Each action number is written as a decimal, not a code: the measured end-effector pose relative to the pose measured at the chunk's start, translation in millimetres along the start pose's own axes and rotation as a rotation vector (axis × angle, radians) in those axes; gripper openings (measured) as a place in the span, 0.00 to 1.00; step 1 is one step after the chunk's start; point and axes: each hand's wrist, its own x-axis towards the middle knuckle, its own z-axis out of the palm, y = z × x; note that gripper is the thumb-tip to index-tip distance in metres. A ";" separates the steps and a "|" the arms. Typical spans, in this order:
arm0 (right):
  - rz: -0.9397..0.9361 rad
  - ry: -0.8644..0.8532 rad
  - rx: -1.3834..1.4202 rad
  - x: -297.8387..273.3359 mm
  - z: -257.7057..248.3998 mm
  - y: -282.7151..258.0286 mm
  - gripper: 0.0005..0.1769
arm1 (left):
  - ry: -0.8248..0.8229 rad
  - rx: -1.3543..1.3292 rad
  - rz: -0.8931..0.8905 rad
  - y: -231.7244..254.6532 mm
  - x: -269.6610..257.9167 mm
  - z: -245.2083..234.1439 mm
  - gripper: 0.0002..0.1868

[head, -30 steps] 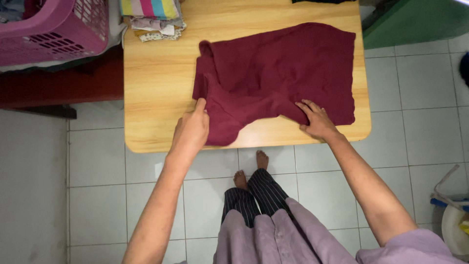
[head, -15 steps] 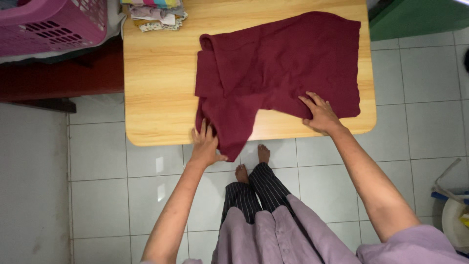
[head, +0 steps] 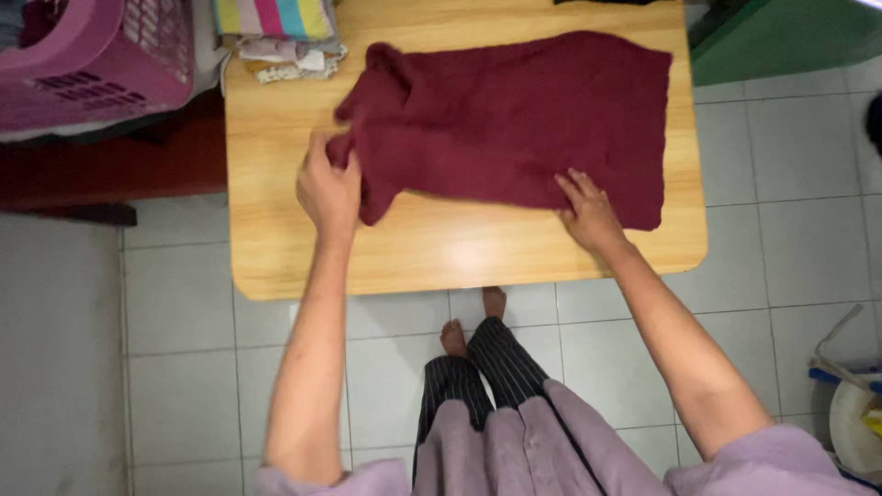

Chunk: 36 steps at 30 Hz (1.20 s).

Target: The person folds three garments one by one on a wooden table. They fold a black patterned shirt, a maroon long-sleeved shirt, and a white patterned shirt, smoothing each before stacking them.

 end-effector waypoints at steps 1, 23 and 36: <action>0.000 0.021 0.034 2.9 0.7 -1.1 0.36 | -0.111 0.020 -0.044 11.4 5.8 -20.3 0.17; -0.270 0.304 -0.115 -68.7 -9.8 43.9 0.32 | -0.899 0.311 0.199 -5.0 -130.4 23.9 0.29; -0.140 0.212 -0.204 -41.1 17.7 9.6 0.26 | -0.657 0.466 0.302 1.8 -213.4 94.5 0.29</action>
